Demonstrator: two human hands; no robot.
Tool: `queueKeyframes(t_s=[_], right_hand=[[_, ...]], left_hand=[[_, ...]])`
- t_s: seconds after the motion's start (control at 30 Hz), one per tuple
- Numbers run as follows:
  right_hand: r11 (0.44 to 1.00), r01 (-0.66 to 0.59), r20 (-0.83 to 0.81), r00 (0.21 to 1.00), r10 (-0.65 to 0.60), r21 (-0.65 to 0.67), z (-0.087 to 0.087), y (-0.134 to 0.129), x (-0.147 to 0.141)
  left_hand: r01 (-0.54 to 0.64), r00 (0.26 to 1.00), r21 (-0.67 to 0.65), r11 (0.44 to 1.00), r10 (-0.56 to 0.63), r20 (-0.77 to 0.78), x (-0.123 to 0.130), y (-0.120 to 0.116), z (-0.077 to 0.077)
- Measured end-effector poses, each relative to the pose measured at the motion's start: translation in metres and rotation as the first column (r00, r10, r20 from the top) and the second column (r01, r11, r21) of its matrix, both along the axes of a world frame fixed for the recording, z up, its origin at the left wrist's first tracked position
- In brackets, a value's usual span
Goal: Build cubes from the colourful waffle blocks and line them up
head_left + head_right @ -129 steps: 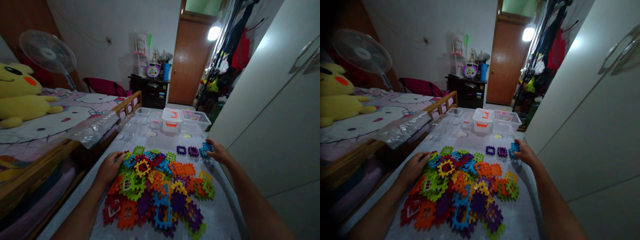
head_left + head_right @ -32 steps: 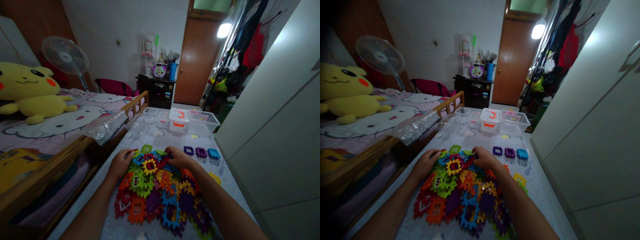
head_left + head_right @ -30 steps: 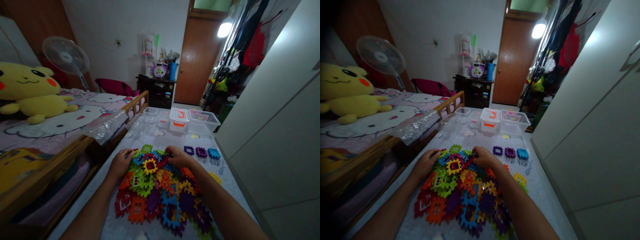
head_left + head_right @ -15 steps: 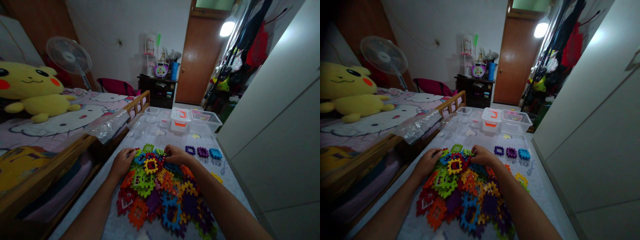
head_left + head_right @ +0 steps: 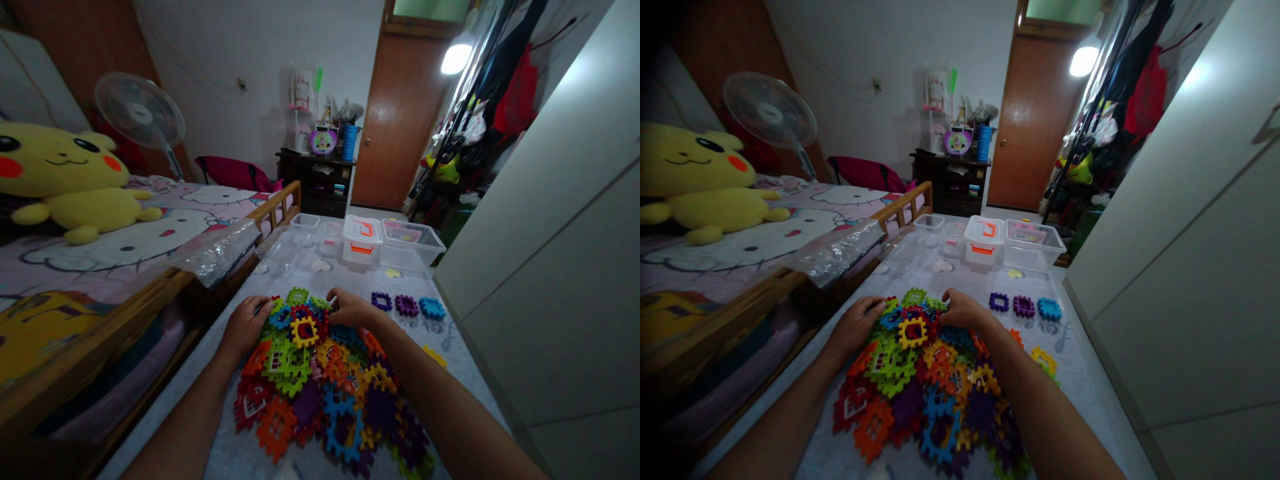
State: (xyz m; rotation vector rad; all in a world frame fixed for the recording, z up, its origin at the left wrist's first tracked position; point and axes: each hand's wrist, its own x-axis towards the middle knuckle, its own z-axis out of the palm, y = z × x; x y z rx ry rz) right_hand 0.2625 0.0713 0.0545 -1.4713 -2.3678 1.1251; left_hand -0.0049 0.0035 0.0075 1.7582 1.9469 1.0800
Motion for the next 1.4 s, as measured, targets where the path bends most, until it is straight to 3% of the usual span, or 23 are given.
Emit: queueKeyframes(t_s=[0.23,0.4,0.53,0.8,0.97,1.2,1.4], right_hand=[[0.975,0.097,-0.016,0.995,-0.096,0.200,0.016,-0.006,0.006],[0.902,0.144,-0.001,0.988,-0.157,0.408,0.024,-0.007,0.012],[0.846,0.154,0.038,0.979,-0.201,0.511,0.020,-0.007,0.018],[0.917,-0.075,0.189,0.982,-0.001,0.392,0.014,-0.013,0.036],[0.935,-0.088,0.227,0.974,0.008,0.345,0.020,-0.009,0.043],[0.934,-0.099,0.235,0.972,0.016,0.343,0.013,-0.007,0.044],[0.883,0.028,0.211,0.967,-0.143,0.469,0.040,0.015,0.084]], left_hand=[[0.013,1.000,-0.018,1.000,-0.013,0.012,-0.001,0.000,-0.001],[0.021,1.000,-0.038,0.999,-0.021,0.007,-0.002,0.000,-0.002],[0.017,1.000,-0.035,0.999,-0.017,0.001,-0.001,0.000,0.001],[0.023,1.000,-0.030,0.999,-0.023,0.000,-0.001,-0.001,0.001],[0.005,1.000,-0.021,1.000,-0.005,0.003,0.000,-0.001,0.002],[0.019,1.000,-0.019,1.000,-0.019,-0.007,0.000,-0.001,0.003],[0.013,1.000,-0.033,0.999,-0.013,0.018,0.000,-0.001,0.003]])
